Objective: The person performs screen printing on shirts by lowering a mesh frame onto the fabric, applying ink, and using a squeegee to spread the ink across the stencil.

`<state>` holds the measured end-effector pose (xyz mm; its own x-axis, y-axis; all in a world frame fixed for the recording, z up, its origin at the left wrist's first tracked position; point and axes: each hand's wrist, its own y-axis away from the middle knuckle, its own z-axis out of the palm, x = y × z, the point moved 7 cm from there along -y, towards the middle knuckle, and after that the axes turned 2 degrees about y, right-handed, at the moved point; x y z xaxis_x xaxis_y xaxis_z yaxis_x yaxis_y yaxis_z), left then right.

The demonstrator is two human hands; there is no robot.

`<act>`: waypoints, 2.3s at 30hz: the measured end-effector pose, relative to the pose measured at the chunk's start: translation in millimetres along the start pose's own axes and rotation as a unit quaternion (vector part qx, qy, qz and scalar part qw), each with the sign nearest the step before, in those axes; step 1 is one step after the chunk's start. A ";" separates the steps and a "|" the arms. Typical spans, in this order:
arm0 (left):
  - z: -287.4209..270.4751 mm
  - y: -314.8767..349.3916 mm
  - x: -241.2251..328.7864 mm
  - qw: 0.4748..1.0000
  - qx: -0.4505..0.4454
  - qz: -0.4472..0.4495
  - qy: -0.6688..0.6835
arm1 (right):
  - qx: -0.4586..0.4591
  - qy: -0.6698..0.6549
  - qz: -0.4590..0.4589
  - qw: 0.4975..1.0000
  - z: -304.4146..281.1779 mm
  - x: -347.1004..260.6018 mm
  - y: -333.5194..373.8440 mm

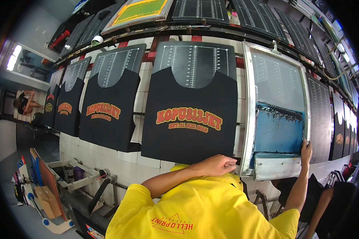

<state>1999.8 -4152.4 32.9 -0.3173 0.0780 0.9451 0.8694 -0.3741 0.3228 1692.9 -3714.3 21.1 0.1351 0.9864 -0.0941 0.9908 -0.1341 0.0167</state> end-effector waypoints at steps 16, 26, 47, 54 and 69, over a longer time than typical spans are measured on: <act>-59.2 36.7 12.3 0.991 -0.130 0.018 -0.009 | -0.030 -0.001 0.098 0.995 31.9 44.7 -27.0; -74.6 15.1 9.6 0.988 -0.152 0.018 -0.034 | -0.003 -0.004 0.090 0.996 34.0 48.7 -19.7; -60.6 0.4 0.8 0.975 -0.207 -0.059 -0.053 | -0.044 -0.009 0.114 0.992 33.6 31.1 -12.1; -44.7 -14.0 -0.6 0.987 -0.114 -0.074 -0.086 | -0.051 0.047 0.107 0.992 31.8 14.0 -7.6; 5.6 -62.1 -5.7 0.962 0.232 -0.037 -0.140 | 0.021 -0.109 -0.051 0.992 -28.9 16.9 5.3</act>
<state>1949.7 -4124.5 7.7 -0.3274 0.3588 0.8741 0.9442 0.0895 0.3169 1700.3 -3695.6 48.3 0.0264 0.9513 -0.3072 0.9981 -0.0421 -0.0445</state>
